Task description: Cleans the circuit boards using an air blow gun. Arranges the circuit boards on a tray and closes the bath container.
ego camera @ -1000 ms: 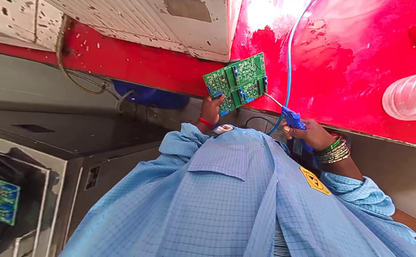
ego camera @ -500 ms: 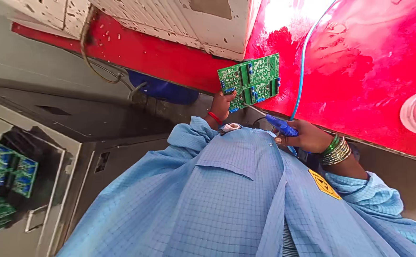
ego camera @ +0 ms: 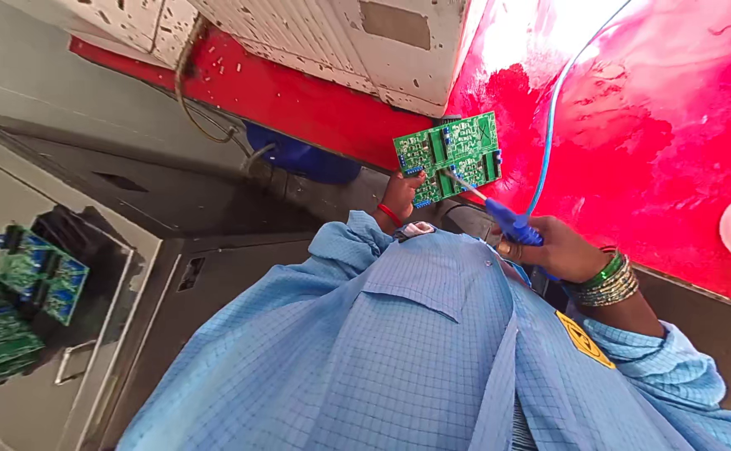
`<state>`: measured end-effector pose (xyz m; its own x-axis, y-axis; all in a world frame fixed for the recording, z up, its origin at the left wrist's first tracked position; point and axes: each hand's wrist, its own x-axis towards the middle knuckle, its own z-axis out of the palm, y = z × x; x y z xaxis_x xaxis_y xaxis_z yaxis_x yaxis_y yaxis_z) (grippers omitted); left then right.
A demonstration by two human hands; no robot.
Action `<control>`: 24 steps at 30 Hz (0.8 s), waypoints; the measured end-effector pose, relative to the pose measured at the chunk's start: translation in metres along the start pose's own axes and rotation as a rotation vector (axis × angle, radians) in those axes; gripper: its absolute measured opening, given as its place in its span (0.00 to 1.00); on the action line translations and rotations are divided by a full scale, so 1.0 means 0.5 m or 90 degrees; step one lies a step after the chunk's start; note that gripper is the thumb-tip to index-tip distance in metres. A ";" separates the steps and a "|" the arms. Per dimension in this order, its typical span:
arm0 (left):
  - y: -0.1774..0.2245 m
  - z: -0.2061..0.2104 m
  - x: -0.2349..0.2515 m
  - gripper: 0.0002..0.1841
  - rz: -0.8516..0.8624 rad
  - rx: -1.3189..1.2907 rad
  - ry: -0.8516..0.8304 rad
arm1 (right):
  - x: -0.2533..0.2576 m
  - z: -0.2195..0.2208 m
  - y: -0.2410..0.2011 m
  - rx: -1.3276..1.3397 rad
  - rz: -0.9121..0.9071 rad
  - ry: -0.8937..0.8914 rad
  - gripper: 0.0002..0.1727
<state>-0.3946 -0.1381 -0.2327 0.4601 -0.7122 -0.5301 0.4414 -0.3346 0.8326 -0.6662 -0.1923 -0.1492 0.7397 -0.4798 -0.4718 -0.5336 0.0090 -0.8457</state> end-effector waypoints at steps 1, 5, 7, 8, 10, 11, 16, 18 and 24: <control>-0.002 0.000 -0.002 0.18 -0.003 0.000 0.004 | -0.001 0.005 0.002 -0.007 0.004 -0.038 0.25; -0.004 0.002 0.000 0.18 -0.009 -0.007 0.011 | -0.007 0.001 0.020 -0.052 0.045 -0.101 0.25; -0.005 0.000 -0.001 0.18 -0.011 -0.019 0.006 | -0.013 -0.011 0.037 -0.073 0.082 -0.094 0.23; -0.006 -0.001 -0.001 0.18 -0.011 -0.025 0.002 | -0.019 -0.019 0.045 -0.078 0.108 -0.089 0.22; -0.008 -0.004 -0.002 0.18 -0.011 -0.034 -0.003 | -0.034 -0.034 0.065 -0.077 0.145 -0.063 0.24; -0.008 -0.008 -0.002 0.18 -0.014 -0.037 -0.002 | -0.043 -0.043 0.077 -0.073 0.152 -0.033 0.24; 0.000 -0.032 -0.019 0.17 -0.017 -0.042 0.024 | -0.079 -0.116 0.112 -0.061 0.158 0.218 0.24; 0.011 -0.043 -0.040 0.18 -0.016 -0.063 0.034 | -0.074 -0.160 0.120 -0.073 0.140 0.355 0.25; 0.051 -0.076 -0.129 0.13 0.012 -0.087 0.039 | 0.004 -0.350 0.165 0.049 -0.030 0.637 0.31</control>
<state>-0.3838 -0.0775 -0.1836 0.5135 -0.6767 -0.5276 0.5319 -0.2315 0.8145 -0.7806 -0.3463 -0.1764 0.0561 -0.9976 -0.0413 -0.4581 0.0110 -0.8888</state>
